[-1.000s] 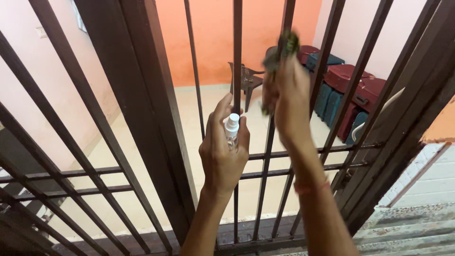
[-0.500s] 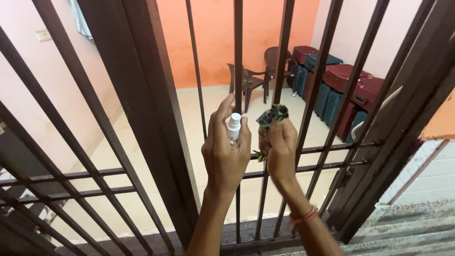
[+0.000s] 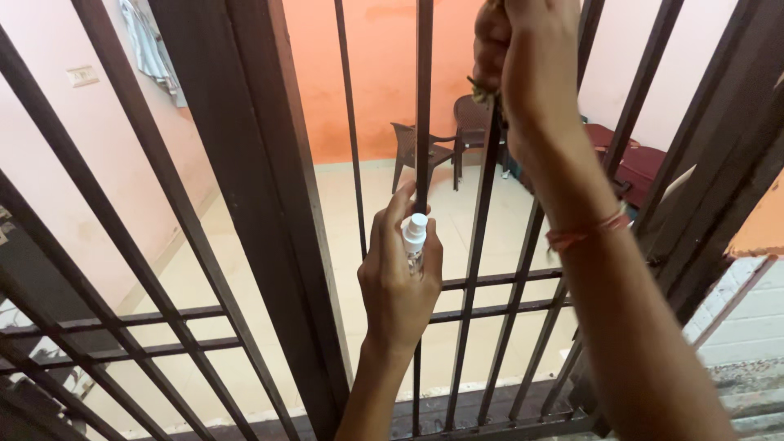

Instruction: The person cleans a metal gate by repeatedly spraying a liquid from a small bottle and wiping the bars with a cloth. The person holds the bottle in the left hand and wipes with the right hand, moving along the vertical bars of the gate.

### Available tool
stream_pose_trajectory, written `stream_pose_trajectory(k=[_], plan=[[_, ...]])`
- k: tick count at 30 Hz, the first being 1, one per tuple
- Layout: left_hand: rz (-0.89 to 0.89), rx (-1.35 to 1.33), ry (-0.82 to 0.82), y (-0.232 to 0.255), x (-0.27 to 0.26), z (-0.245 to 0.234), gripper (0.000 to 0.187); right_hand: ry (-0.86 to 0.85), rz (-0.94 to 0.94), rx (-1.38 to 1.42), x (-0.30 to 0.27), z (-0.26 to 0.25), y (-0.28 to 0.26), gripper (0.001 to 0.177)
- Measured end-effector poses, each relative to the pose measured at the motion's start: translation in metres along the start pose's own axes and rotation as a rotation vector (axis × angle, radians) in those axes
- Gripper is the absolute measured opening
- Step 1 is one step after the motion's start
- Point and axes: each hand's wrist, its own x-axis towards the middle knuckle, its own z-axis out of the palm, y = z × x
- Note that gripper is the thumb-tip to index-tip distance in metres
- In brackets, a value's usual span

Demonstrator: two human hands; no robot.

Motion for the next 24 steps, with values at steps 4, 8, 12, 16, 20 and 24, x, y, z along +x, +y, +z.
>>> stream_pose_trajectory(k=[4,8,12,16,20,24], plan=[[-0.011,-0.011,-0.011,-0.002,-0.001,-0.001,0.048,0.050,-0.041,0.009,-0.006,0.000,0.013,0.040],[-0.014,-0.011,-0.002,-0.001,-0.001,0.003,0.046,0.070,-0.028,0.007,-0.020,-0.001,0.023,0.041],[-0.027,-0.009,0.005,-0.002,-0.002,0.006,0.047,0.036,-0.024,-0.010,-0.053,0.002,0.033,0.044],[-0.053,0.012,0.029,0.001,-0.001,0.008,0.046,0.088,0.038,-0.031,-0.107,0.006,0.055,0.044],[-0.028,-0.009,0.031,-0.001,0.000,0.008,0.044,0.165,0.222,0.016,-0.169,0.009,0.082,0.045],[-0.024,-0.034,0.024,-0.002,-0.003,0.006,0.043,0.251,0.204,-0.048,-0.199,0.019,0.096,0.043]])
